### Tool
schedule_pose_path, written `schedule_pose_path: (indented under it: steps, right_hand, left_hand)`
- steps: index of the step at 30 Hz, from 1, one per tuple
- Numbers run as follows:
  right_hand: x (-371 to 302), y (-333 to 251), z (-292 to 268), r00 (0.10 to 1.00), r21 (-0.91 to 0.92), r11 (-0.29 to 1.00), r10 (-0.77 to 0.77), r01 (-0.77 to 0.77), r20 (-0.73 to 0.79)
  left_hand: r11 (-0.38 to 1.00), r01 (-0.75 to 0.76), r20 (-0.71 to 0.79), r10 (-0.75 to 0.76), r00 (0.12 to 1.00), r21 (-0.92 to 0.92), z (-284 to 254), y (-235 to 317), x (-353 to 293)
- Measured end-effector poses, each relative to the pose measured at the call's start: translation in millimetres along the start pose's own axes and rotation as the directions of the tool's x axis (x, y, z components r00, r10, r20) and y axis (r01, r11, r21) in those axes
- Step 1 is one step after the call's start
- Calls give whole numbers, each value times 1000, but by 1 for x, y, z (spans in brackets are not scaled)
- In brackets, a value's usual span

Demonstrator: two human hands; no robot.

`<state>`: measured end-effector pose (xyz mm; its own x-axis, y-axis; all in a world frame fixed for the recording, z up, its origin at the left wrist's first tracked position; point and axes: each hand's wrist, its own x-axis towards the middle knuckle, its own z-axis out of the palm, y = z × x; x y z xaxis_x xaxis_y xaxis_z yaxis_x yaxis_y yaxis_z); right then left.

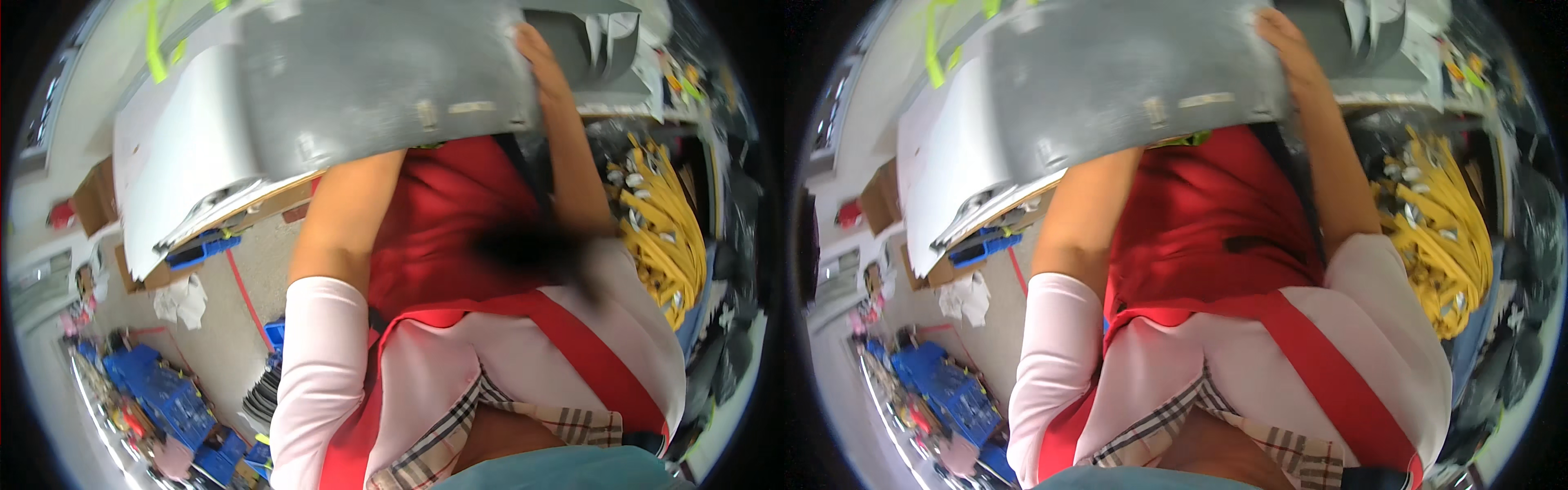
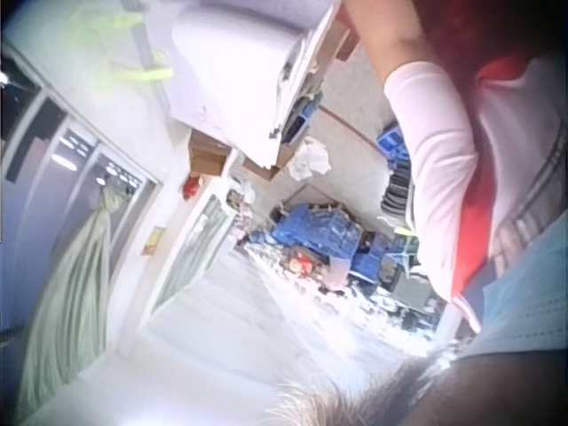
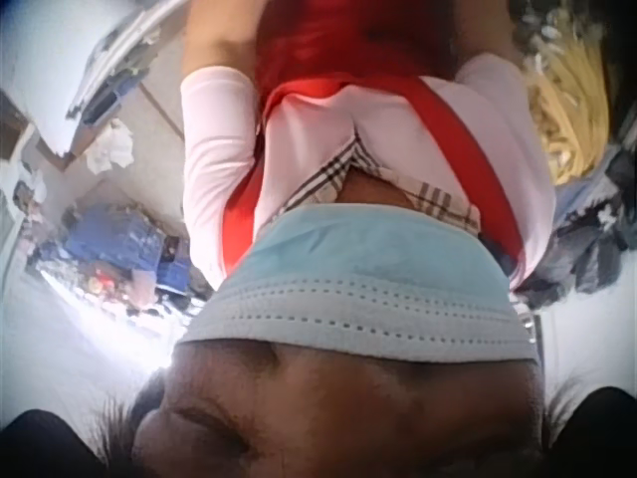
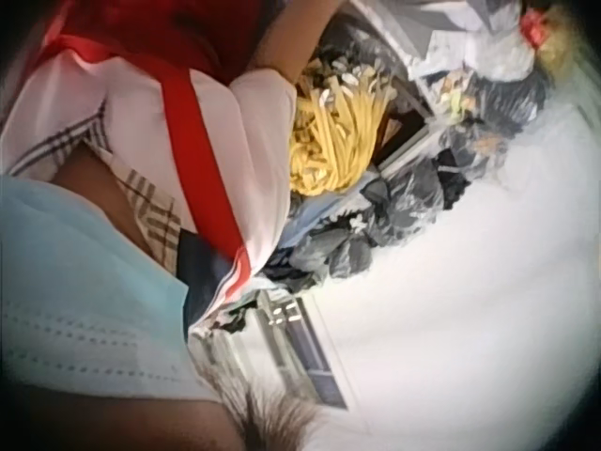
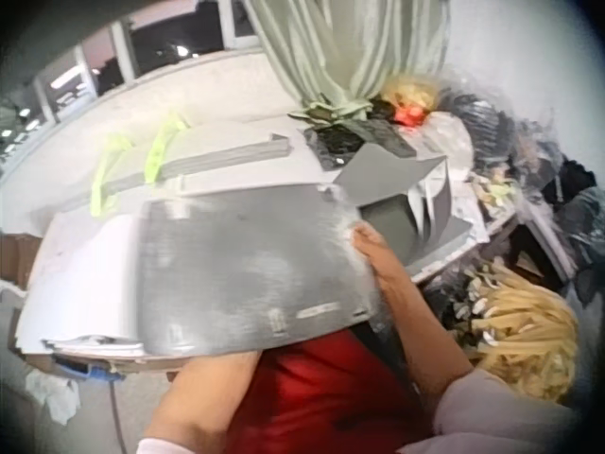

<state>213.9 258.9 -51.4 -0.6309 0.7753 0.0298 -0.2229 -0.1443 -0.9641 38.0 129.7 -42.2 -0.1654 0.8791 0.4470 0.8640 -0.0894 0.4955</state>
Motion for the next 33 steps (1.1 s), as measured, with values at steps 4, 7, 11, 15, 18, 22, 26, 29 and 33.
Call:
schedule_pose_path:
  steps: [4, 7, 11, 15, 18, 22, 26, 29, 33]
  right_hand:
    - [-2, 3, -29, 986, 182, 978, 124, -102, -112]
    - [2, 1, -35, 986, 190, 976, 125, -102, -111]
    - [-1, -8, -23, 975, 217, 957, 212, -192, -73]
    - [2, -4, -38, 986, 121, 980, 162, -157, -38]
    - [13, 12, -33, 978, 149, 971, 196, -185, -66]
    - [12, 3, -54, 982, 49, 983, 182, -179, -52]
    - [21, 0, -30, 974, -124, 970, 194, -209, -120]
    - [13, -25, 7, 972, -354, 916, 125, -190, -199]
    - [41, -30, 7, 978, -490, 859, 202, -147, 60]
  left_hand:
    - [957, 220, -141, -248, 958, -190, -69, -41, 4]
    - [872, 396, -327, -478, 815, -288, -168, -105, -4]
    - [733, 591, -579, -657, 483, -338, -346, -221, -96]
    - [677, 528, -681, -695, 231, -512, -424, -249, -217]
    - [356, 821, -691, -720, -65, -448, -451, -253, -337]
    - [473, 698, -686, -726, -36, -537, -379, -241, -352]
    - [293, 909, -835, -542, -98, -297, -397, -238, -378]
    - [89, 995, -935, -346, 74, 45, -386, -219, -335]
    - [752, 607, -730, -259, 633, 259, -351, -132, -235]
